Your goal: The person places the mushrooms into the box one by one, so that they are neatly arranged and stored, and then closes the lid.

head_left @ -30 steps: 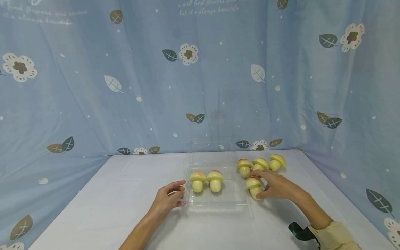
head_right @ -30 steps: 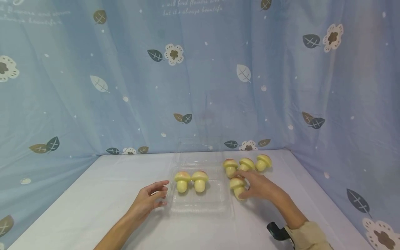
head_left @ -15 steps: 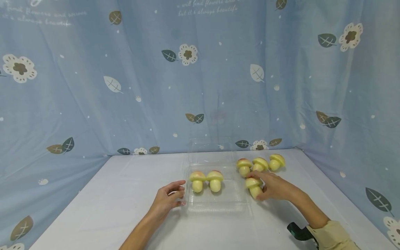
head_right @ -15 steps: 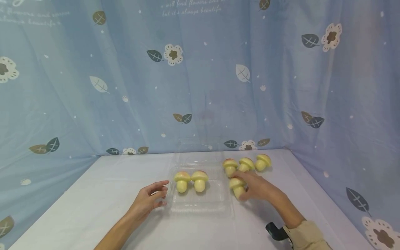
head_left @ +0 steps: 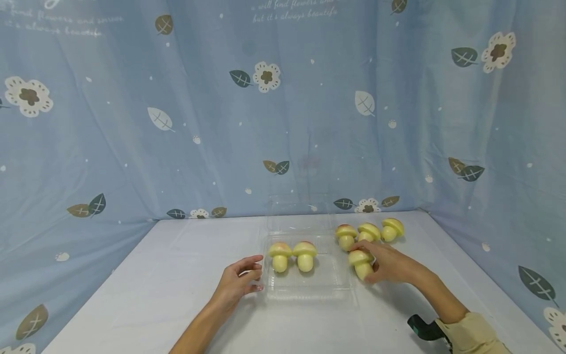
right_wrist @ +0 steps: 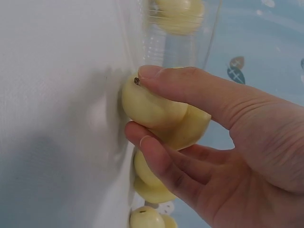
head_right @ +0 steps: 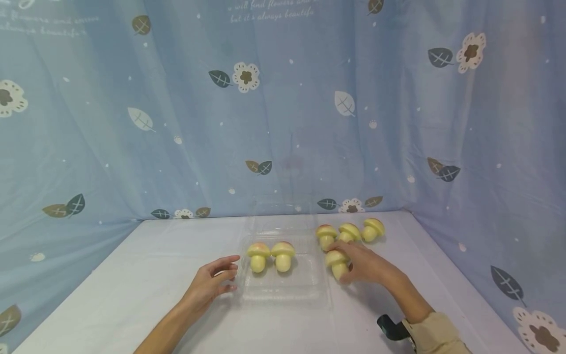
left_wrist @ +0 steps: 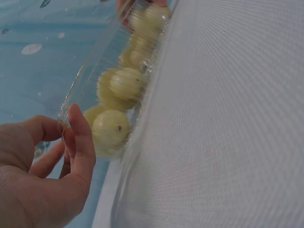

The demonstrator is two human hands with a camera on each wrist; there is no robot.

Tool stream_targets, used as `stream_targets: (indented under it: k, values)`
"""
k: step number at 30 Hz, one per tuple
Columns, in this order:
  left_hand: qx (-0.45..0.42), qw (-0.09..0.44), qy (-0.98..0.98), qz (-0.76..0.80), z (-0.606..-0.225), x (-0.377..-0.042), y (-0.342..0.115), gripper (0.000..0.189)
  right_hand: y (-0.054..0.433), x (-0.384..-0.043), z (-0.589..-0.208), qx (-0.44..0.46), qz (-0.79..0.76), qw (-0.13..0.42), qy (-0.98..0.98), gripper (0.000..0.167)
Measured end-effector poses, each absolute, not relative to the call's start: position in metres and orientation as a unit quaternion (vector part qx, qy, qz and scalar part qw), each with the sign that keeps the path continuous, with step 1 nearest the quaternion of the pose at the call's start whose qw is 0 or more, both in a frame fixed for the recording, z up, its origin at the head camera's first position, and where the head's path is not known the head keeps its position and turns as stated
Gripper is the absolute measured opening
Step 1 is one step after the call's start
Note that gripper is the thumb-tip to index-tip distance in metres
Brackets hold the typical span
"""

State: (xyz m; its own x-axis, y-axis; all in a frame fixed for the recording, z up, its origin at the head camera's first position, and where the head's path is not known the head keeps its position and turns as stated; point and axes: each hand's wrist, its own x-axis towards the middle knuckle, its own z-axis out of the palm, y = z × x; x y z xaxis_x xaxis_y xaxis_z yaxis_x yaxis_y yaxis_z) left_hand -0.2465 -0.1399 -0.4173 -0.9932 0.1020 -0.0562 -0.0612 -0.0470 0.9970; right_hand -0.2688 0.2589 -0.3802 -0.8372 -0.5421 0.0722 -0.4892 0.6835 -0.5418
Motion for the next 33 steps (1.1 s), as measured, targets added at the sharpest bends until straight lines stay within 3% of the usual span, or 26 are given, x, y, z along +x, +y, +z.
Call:
stream_targets:
  k: [33]
  values:
    - [0.017,0.055,0.690,0.722,-0.4178,-0.2467,-0.1402,0.047,0.2664,-0.2709,-0.3755,-0.286,-0.303,0.005,0.909,0.072]
